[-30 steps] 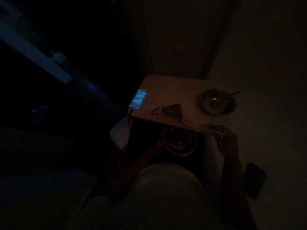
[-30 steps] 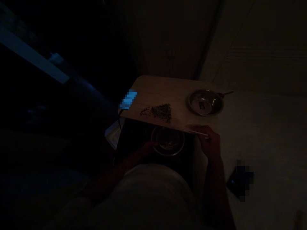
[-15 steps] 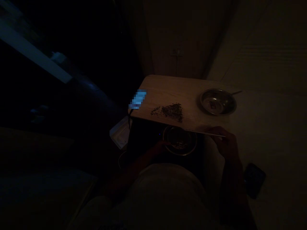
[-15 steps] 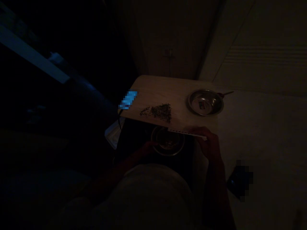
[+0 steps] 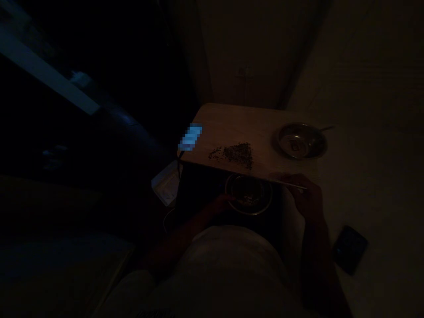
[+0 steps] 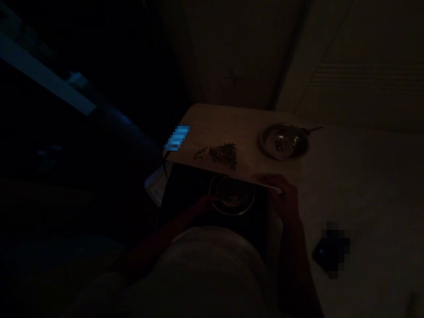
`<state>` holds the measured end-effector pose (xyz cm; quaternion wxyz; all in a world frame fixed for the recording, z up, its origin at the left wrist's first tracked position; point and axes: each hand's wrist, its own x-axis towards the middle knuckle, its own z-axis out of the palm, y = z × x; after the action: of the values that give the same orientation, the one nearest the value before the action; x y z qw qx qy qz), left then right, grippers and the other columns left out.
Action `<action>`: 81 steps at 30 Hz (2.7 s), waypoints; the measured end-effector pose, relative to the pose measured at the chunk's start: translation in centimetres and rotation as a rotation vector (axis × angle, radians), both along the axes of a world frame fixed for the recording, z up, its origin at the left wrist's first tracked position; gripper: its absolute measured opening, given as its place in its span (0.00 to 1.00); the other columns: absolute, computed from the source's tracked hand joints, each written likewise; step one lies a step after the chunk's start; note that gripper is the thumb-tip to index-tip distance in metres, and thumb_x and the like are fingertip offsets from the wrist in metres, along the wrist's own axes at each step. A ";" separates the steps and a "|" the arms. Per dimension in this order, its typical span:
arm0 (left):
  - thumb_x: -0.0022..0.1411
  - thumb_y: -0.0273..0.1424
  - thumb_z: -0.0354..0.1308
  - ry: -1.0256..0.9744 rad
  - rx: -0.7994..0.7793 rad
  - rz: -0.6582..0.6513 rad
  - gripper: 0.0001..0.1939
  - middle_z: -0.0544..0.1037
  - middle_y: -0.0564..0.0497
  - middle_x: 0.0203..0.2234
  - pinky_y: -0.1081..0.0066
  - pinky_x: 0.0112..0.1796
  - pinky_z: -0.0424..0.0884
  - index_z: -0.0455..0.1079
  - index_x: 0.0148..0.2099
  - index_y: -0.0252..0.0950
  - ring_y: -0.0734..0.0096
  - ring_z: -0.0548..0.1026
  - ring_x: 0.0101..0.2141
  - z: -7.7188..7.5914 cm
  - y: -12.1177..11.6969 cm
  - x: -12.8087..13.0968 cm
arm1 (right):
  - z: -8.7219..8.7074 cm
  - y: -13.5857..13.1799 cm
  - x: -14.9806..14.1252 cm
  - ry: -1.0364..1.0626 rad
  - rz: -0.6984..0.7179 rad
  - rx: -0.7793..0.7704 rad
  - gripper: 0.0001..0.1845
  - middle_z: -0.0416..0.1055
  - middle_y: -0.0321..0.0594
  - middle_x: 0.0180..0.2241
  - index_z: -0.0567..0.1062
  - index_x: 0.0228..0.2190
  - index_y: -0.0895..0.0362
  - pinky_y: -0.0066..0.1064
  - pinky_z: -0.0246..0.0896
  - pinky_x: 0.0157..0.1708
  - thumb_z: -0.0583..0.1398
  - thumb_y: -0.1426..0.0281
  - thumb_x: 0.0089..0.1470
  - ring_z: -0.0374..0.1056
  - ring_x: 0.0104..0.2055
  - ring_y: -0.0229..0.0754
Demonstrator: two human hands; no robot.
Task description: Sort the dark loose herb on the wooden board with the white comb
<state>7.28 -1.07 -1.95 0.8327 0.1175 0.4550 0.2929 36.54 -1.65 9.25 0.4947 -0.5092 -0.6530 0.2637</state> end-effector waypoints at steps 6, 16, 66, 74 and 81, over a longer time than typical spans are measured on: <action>0.49 0.20 0.61 -0.005 0.010 -0.011 0.17 0.83 0.43 0.34 0.57 0.53 0.68 0.75 0.44 0.28 0.52 0.79 0.45 -0.9 0.1 -0.2 | -0.3 0.1 0.1 -0.012 0.014 0.018 0.06 0.77 0.39 0.40 0.78 0.36 0.50 0.40 0.67 0.45 0.60 0.68 0.57 0.73 0.44 0.46; 0.49 0.19 0.60 -0.094 0.018 -0.022 0.15 0.83 0.43 0.34 0.59 0.53 0.68 0.76 0.42 0.28 0.55 0.80 0.43 -0.3 0.2 -0.2 | -0.7 0.1 0.8 -0.001 -0.059 0.048 0.06 0.77 0.40 0.40 0.78 0.36 0.51 0.41 0.66 0.46 0.61 0.68 0.56 0.73 0.45 0.46; 0.48 0.23 0.58 -0.037 0.099 -0.056 0.21 0.82 0.38 0.38 0.53 0.55 0.61 0.73 0.48 0.25 0.45 0.72 0.53 1.2 -0.2 0.0 | -1.8 0.6 -2.2 0.027 -0.651 0.001 0.16 0.74 0.41 0.26 0.78 0.30 0.61 0.34 0.67 0.32 0.67 0.60 0.45 0.69 0.28 0.41; 0.46 0.21 0.60 -0.087 0.104 -0.042 0.19 0.82 0.40 0.33 0.53 0.55 0.62 0.74 0.44 0.25 0.46 0.74 0.51 0.1 -0.1 -0.1 | -1.4 0.6 -2.7 0.029 -0.662 0.028 0.16 0.74 0.40 0.27 0.77 0.31 0.61 0.34 0.67 0.32 0.66 0.60 0.45 0.69 0.29 0.42; 0.48 0.21 0.60 -0.055 0.074 -0.057 0.16 0.83 0.43 0.33 0.56 0.52 0.66 0.75 0.43 0.29 0.50 0.77 0.47 -0.6 -0.2 -0.3 | -1.1 0.6 -2.9 0.018 -0.725 0.021 0.17 0.75 0.44 0.29 0.77 0.32 0.62 0.35 0.66 0.33 0.66 0.61 0.45 0.70 0.31 0.44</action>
<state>7.03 -1.26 -2.51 0.8480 0.1529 0.4173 0.2889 33.66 -1.08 8.14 0.5672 -0.7002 -0.4282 0.0689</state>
